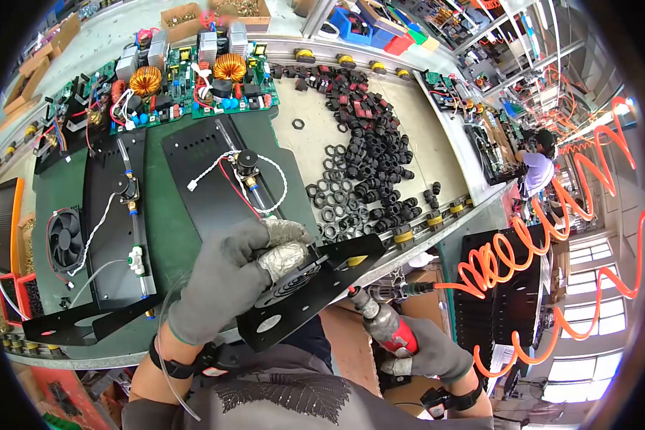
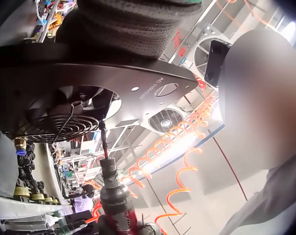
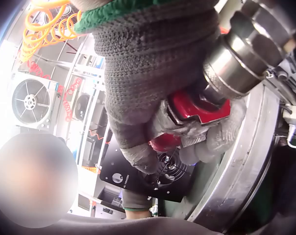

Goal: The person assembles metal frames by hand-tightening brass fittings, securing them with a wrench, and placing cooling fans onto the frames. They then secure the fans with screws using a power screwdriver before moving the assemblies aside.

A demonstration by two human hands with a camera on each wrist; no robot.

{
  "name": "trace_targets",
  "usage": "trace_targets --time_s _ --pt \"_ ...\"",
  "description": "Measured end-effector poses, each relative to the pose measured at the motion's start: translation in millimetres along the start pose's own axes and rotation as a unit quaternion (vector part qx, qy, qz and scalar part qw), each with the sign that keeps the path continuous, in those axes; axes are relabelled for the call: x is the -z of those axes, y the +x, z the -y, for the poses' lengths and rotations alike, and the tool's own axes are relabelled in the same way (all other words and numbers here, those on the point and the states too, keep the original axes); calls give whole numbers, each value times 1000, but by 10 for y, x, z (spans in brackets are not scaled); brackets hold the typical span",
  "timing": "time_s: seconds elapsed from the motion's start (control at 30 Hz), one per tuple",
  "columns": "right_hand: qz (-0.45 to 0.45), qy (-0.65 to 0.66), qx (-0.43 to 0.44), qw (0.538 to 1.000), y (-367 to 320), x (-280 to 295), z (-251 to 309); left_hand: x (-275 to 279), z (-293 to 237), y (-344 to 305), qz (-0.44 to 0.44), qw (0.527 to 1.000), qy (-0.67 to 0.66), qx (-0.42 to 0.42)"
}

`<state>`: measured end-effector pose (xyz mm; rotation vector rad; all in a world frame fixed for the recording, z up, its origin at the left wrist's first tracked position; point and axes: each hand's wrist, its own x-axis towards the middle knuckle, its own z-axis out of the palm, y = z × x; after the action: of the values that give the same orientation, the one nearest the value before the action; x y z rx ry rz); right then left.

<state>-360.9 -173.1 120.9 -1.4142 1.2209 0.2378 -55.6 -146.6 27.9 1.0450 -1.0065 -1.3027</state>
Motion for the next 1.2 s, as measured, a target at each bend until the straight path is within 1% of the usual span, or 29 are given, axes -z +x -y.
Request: trace_targets --time_s 0.07,0.13,0.2,0.23,0.27,0.3,0.33,0.37,0.4,0.43,0.5,0.53,0.57,0.6,0.63,0.67,0.7,0.77,0.83,0.87,0.9,0.93,1.0,1.03,1.1,1.13,1.17,1.2 --pt "1 36 3 999 -9 -26 24 0 -5 5 10 1000 -23 15" --pt "9 36 3 999 -27 -8 -4 21 -41 6 20 998 -42 30" --pt "10 42 5 999 -30 -18 -6 73 -112 2 40 994 97 -36" --pt "22 49 2 999 -25 -32 48 109 -163 -32 58 992 98 -45" --pt "17 58 3 998 -78 -37 64 149 -208 -65 55 992 104 -39" --pt "28 38 43 998 -53 1 -135 142 -234 -68 63 991 108 -40" --pt "55 30 53 997 -48 41 -101 108 -193 -121 30 998 29 -47" --pt "42 40 86 995 -42 24 -163 47 -146 -215 -1 998 -50 -45" --pt "70 92 42 992 -99 26 -89 -31 -159 -341 -11 988 -146 -44" --pt "77 137 42 987 -165 10 22 -79 -236 -440 -29 970 -238 -33" --pt "94 141 52 984 -131 3 -148 -136 -476 -520 -20 951 -259 169" --pt "89 144 63 984 -133 -23 -151 -146 -407 -634 14 981 -183 64" --pt "82 135 49 986 -129 -28 -146 -163 -306 -686 15 983 -173 60" --pt "77 125 35 989 -120 -39 -145 -193 -147 -703 -51 994 -95 25" --pt "81 126 44 988 -111 -52 -153 -232 23 -691 -117 993 -18 -11" --pt "82 134 51 986 -103 -67 -168 -267 152 -660 -182 980 59 -46" --pt "83 143 58 984 -101 -83 -190 -299 243 -617 -183 980 68 -48" --pt "80 142 53 985 -125 -91 -210 -318 352 -589 -229 970 34 -76" --pt "38 93 52 994 -158 -128 -158 -334 241 -586 -207 974 61 -69" --pt "39 116 78 989 -108 -142 -223 -366 166 -587 -203 976 55 -65" --pt "43 116 70 990 -117 -145 -205 -358 170 -580 -198 974 71 -88" --pt "48 130 74 988 -145 -157 -185 -339 150 -575 -191 973 98 -86" --pt "46 154 86 983 -208 -208 -161 -262 211 -553 -158 980 82 -93" --pt "36 167 95 981 -243 -230 -163 -263 210 -551 -145 978 93 -120" --pt "61 155 107 980 -293 -238 -247 -281 167 -590 -128 984 71 -104" --pt "70 133 96 984 -311 -242 -297 -284 145 -657 -140 982 76 -100" --pt "80 106 84 987 -321 -252 -329 -289 111 -742 -163 956 181 -165" --pt "81 95 62 990 -312 -283 -340 -276 93 -842 -189 911 289 -225"
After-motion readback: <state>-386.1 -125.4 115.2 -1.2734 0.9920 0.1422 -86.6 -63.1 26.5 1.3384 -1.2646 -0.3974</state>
